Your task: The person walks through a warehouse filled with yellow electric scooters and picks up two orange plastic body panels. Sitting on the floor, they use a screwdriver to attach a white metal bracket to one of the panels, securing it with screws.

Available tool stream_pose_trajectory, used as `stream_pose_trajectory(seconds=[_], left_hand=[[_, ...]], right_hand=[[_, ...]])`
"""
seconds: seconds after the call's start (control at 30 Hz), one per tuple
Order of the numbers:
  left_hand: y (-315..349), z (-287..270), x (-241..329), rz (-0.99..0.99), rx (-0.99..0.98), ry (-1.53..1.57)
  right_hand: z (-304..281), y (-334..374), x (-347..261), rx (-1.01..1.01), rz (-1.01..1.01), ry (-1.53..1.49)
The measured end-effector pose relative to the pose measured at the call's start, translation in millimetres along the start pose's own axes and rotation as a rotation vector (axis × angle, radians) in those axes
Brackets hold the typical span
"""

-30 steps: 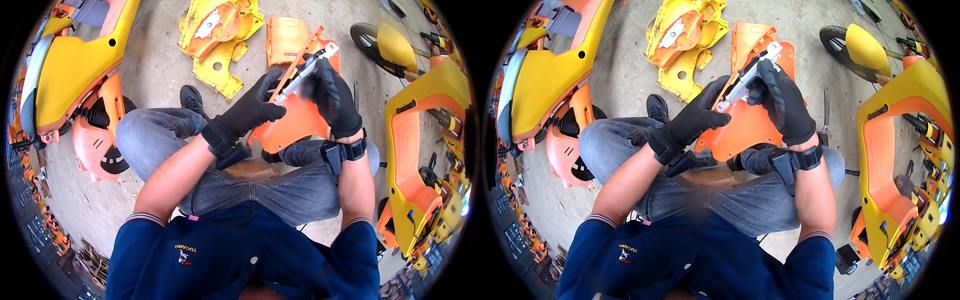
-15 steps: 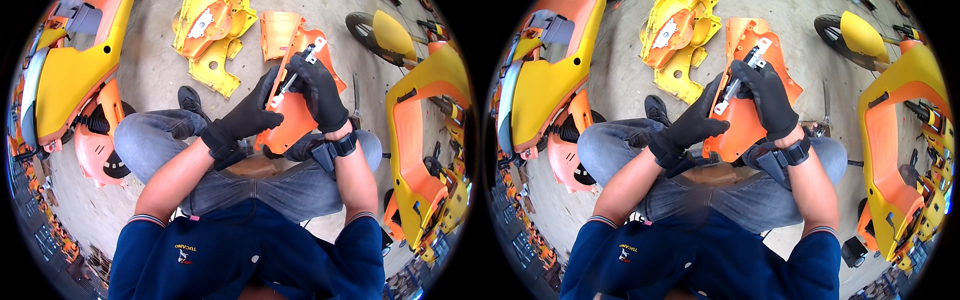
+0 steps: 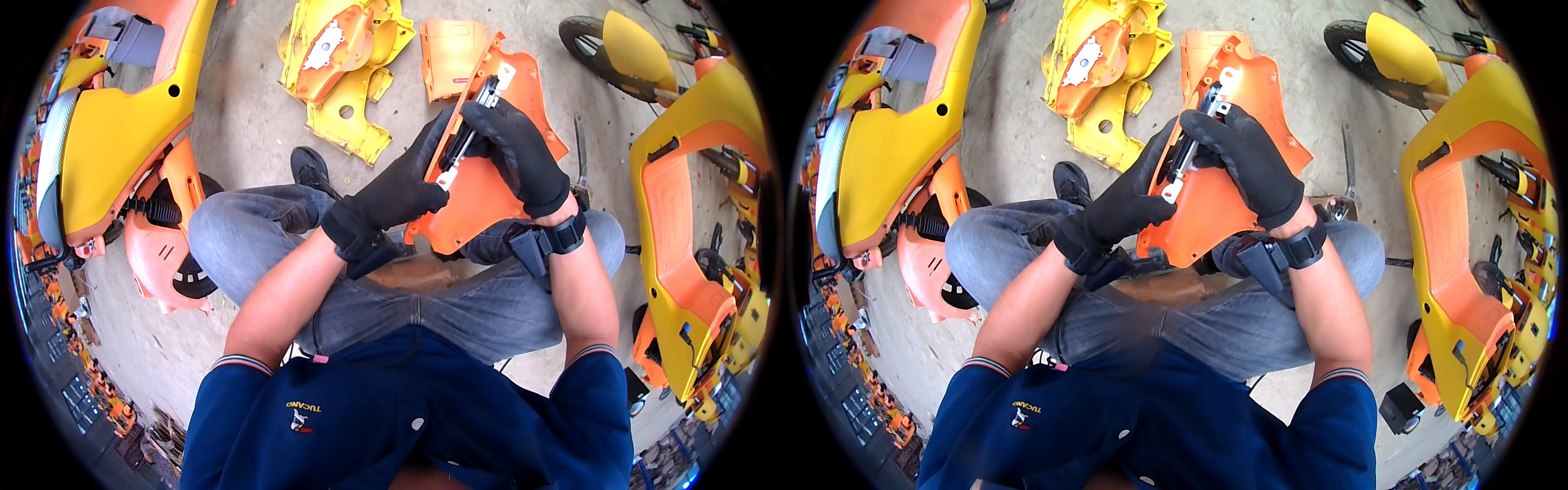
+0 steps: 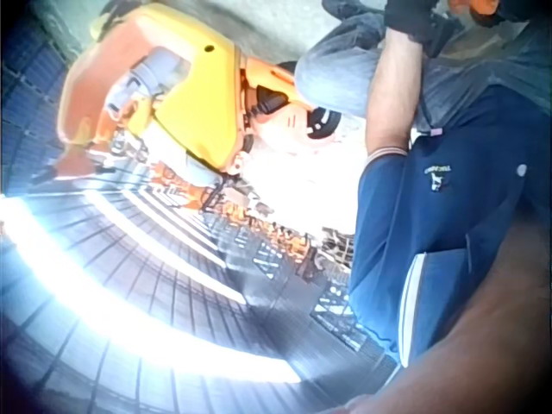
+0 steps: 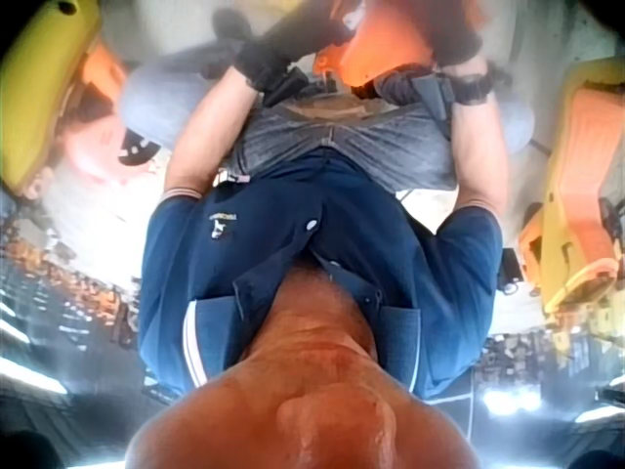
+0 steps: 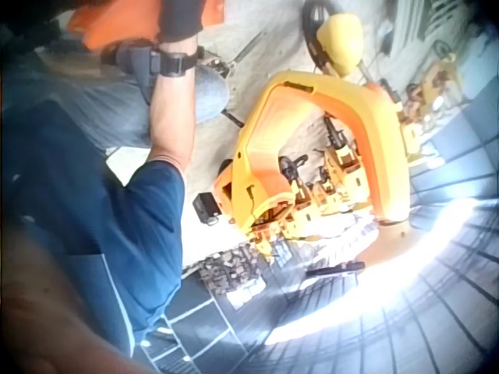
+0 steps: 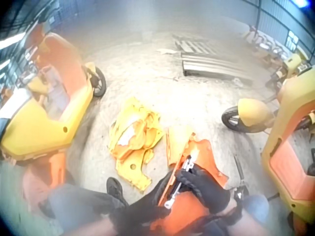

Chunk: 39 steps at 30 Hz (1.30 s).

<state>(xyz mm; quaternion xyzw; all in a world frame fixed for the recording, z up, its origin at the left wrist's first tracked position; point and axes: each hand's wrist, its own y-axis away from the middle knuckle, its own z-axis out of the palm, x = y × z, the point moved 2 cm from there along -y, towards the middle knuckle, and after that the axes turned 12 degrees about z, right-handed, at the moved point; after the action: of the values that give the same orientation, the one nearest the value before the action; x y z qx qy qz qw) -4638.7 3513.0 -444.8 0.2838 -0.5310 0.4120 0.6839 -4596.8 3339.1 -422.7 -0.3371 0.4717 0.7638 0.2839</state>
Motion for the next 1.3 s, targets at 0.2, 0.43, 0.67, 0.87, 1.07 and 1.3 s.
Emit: stream_pose_trajectory(seconds=[0.2, 0.43, 0.67, 0.87, 1.07, 1.3], left_hand=[[1.6, -1.6, 0.7, 0.018, -0.063, -0.030], [-0.7, 1.2, 7.9, 0.032, -0.113, 0.018], [1.9, -8.2, -16.2, -0.213, 0.244, 0.288], [2.8, -7.9, -32.0, -0.135, 0.145, 0.343], [2.5, -7.3, -30.1, -0.027, 0.061, 0.244], [-1.6, -12.0, -26.0, -0.018, 0.010, 0.104]], right_hand=[[0.3, 1.0, 1.4, -0.069, 0.026, -0.018], [-0.1, 0.0, 4.4, -0.123, 0.082, -0.012], [13.4, 2.0, 10.7, -0.125, 0.086, 0.074], [11.0, -6.0, 28.2, -0.207, 0.091, 0.064], [11.1, -4.2, 26.3, -0.206, 0.101, 0.087], [10.6, -3.1, 25.3, -0.236, 0.099, 0.064]])
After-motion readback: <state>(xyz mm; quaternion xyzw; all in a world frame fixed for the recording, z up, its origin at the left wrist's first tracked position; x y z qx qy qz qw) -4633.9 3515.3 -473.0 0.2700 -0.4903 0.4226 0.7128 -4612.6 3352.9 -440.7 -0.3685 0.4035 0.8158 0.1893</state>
